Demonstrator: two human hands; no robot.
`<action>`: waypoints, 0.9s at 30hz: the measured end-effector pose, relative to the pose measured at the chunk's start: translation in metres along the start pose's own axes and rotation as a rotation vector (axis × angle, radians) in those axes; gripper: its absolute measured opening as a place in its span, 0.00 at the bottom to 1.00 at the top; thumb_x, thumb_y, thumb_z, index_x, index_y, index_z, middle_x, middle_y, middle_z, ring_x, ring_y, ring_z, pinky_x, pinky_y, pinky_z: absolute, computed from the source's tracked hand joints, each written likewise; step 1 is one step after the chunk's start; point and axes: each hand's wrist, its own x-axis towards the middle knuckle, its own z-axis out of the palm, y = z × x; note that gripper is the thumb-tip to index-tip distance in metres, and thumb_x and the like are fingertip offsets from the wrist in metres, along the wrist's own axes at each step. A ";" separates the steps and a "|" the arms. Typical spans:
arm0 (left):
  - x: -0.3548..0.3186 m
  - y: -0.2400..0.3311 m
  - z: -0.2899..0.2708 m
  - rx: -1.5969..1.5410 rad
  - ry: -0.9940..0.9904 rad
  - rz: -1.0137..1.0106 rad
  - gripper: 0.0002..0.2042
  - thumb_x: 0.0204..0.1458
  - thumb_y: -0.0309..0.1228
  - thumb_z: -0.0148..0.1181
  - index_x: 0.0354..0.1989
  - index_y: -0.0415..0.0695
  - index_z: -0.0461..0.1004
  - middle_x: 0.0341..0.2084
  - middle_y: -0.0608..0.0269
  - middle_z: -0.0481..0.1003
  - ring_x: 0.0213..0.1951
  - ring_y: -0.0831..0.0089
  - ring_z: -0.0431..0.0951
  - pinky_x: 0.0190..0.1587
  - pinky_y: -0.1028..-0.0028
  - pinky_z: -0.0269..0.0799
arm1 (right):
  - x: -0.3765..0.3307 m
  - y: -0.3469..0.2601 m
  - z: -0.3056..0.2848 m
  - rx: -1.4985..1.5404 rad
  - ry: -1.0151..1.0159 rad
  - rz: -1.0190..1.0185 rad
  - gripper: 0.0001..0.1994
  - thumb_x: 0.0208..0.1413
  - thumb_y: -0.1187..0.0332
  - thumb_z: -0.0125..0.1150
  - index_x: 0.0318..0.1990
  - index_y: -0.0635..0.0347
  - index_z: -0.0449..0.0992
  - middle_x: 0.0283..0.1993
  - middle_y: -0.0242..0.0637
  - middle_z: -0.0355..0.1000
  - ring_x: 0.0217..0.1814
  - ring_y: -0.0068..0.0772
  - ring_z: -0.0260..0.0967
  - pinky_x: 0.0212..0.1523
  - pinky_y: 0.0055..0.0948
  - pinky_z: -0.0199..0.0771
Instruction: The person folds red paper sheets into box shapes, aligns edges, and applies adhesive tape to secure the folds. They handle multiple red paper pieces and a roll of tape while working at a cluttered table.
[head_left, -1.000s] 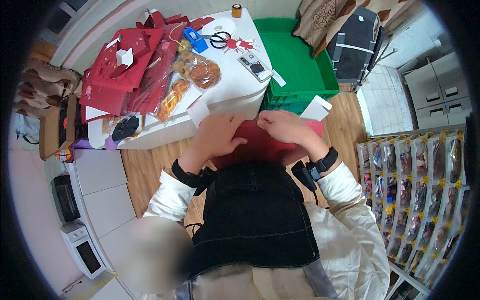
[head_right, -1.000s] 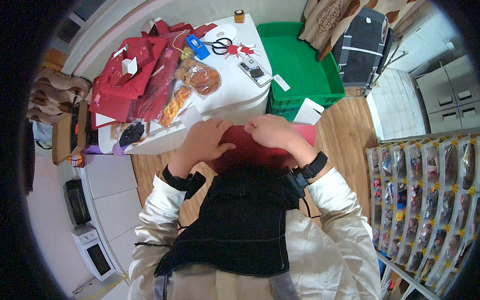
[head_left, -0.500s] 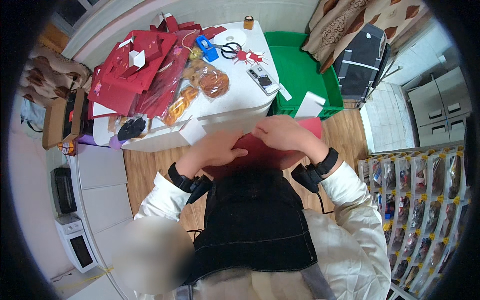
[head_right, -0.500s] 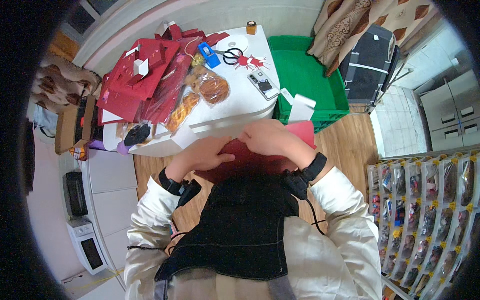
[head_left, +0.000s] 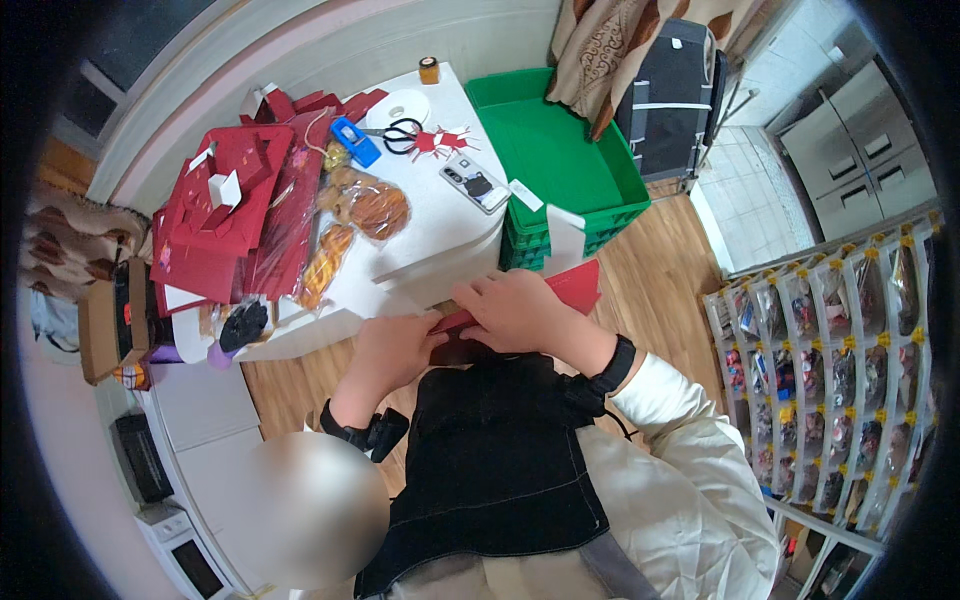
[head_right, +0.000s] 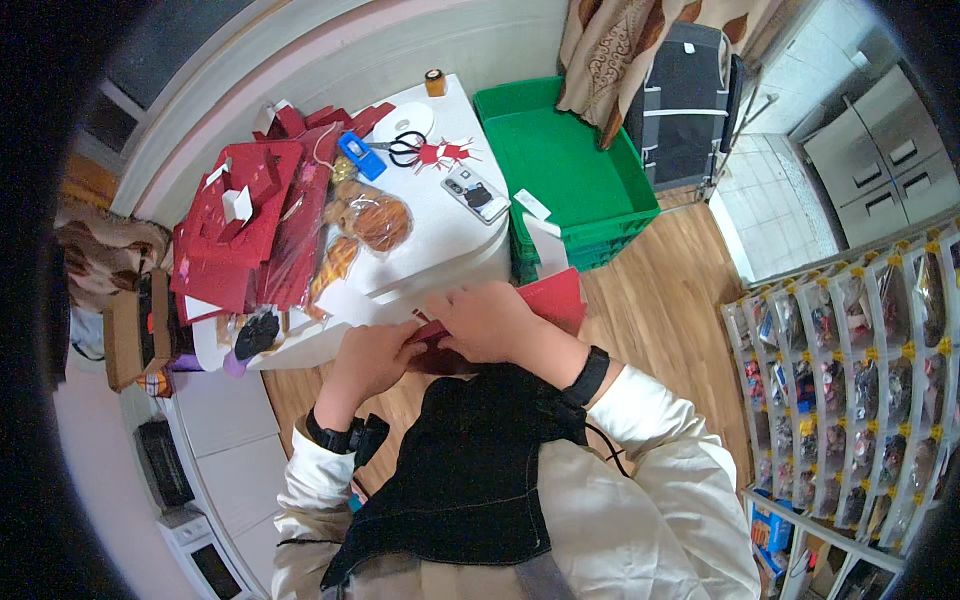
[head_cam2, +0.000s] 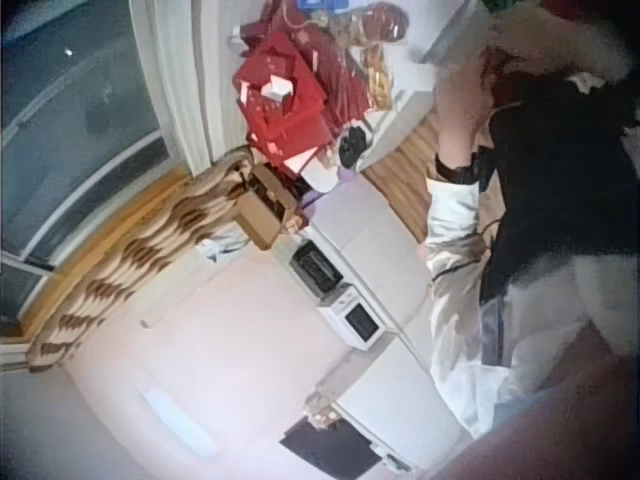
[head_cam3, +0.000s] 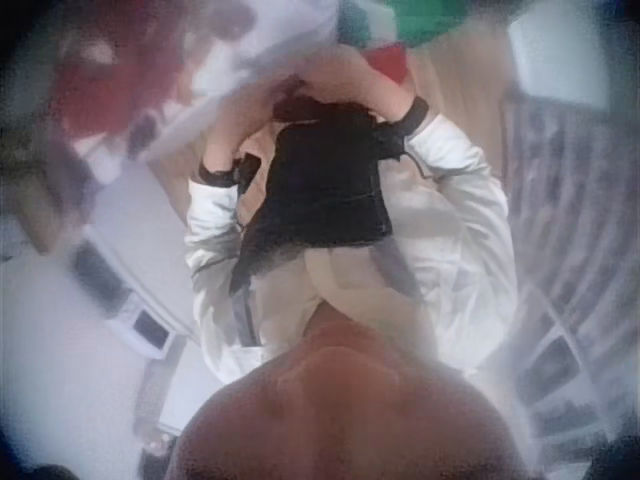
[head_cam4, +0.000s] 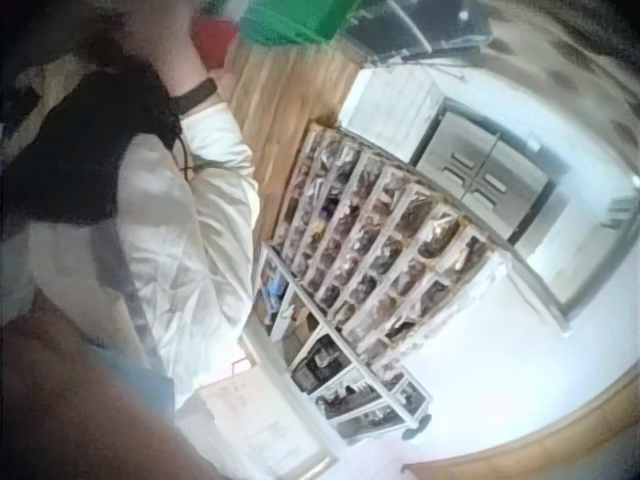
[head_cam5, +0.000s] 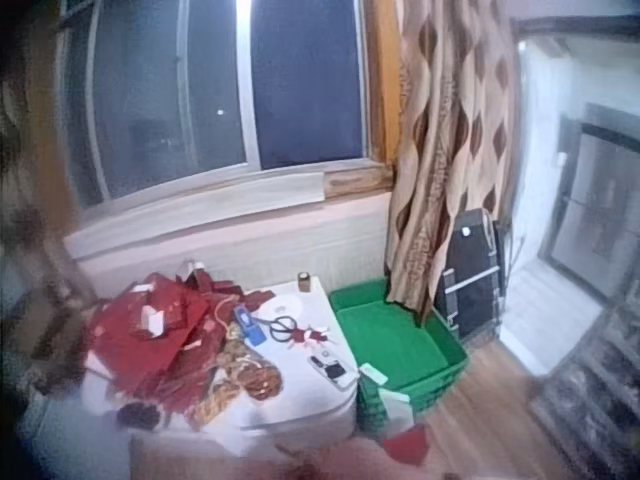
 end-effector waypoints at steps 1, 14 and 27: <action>0.002 0.001 -0.003 0.013 -0.031 -0.021 0.12 0.55 0.42 0.54 0.41 0.49 0.74 0.28 0.53 0.77 0.34 0.48 0.76 0.34 0.53 0.69 | -0.002 0.002 0.001 -0.009 0.094 -0.051 0.15 0.51 0.58 0.62 0.41 0.56 0.69 0.36 0.41 0.74 0.39 0.47 0.75 0.34 0.43 0.73; 0.024 -0.082 -0.091 -0.606 -0.152 0.127 0.10 0.54 0.30 0.61 0.42 0.39 0.74 0.31 0.57 0.78 0.35 0.75 0.75 0.41 0.71 0.70 | 0.070 0.039 -0.100 0.138 -0.110 0.169 0.12 0.57 0.60 0.54 0.35 0.58 0.77 0.36 0.47 0.75 0.41 0.50 0.73 0.41 0.42 0.71; -0.052 -0.056 -0.027 -0.772 -0.570 -0.317 0.32 0.56 0.35 0.58 0.68 0.40 0.53 0.63 0.55 0.61 0.61 0.65 0.62 0.64 0.69 0.53 | 0.062 0.019 -0.016 0.622 -0.978 0.265 0.14 0.59 0.65 0.50 0.35 0.68 0.77 0.32 0.28 0.76 0.32 0.31 0.68 0.40 0.37 0.68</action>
